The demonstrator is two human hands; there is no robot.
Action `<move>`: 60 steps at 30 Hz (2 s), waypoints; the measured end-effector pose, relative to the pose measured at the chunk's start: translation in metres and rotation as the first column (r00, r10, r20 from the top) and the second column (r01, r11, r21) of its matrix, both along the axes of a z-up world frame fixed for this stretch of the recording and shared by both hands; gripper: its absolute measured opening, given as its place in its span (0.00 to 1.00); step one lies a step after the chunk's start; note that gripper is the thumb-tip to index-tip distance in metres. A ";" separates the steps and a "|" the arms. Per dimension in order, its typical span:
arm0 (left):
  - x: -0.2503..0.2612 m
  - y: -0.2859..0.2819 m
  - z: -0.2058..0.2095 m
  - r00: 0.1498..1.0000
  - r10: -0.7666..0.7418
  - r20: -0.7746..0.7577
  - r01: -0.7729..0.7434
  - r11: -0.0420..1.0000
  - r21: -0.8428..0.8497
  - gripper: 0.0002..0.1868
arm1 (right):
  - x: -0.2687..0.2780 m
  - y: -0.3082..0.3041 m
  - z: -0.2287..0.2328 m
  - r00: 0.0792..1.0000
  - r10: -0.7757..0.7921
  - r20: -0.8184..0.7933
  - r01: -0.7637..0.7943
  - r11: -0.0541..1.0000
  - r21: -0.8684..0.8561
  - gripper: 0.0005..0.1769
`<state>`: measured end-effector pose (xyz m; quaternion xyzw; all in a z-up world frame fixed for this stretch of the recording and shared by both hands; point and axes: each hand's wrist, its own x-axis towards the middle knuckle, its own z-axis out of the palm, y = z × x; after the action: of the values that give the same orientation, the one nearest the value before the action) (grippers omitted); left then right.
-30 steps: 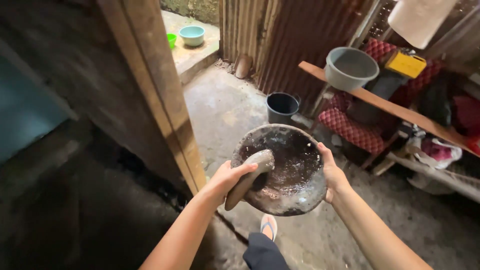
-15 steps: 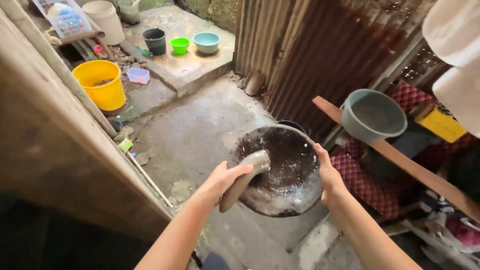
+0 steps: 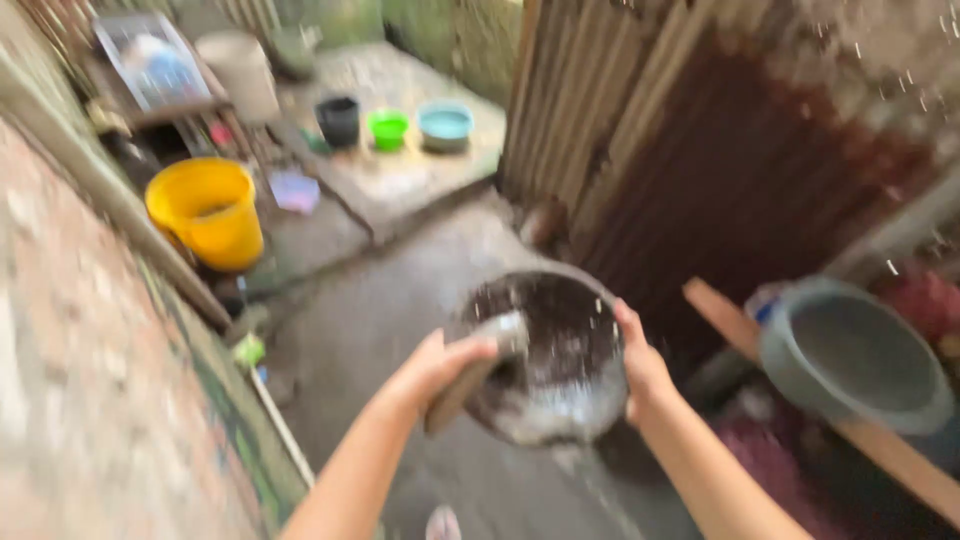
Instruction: Stirring a vegetable dish in a pan and then washing a stone mortar and pestle in an outdoor washing area.
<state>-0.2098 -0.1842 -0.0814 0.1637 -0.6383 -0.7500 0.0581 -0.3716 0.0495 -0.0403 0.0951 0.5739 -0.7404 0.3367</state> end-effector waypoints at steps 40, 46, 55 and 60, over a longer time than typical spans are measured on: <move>-0.548 -0.725 -0.022 0.893 0.396 0.216 -0.416 0.908 0.055 0.30 | -0.622 -0.803 -0.054 0.934 0.354 0.043 -0.357 0.926 0.127 0.44; -0.599 -0.838 0.002 0.801 0.487 0.349 -0.515 0.857 -0.014 0.35 | -0.675 -0.929 -0.048 0.931 0.362 0.049 -0.365 0.921 0.136 0.44; -0.715 -1.009 -0.015 0.827 0.500 0.257 -0.528 0.848 0.050 0.34 | -0.800 -1.115 -0.053 0.901 0.427 0.079 -0.434 0.884 0.174 0.50; -0.811 -1.103 -0.008 0.701 0.609 0.371 -0.666 0.745 0.035 0.45 | -0.910 -1.232 -0.068 0.864 0.504 0.000 -0.502 0.860 0.087 0.51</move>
<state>-1.0203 -1.2871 -0.0897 0.5046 -0.4767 -0.6940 0.1912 -1.2820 -1.1822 -0.1088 -0.0521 0.6132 -0.6032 0.5074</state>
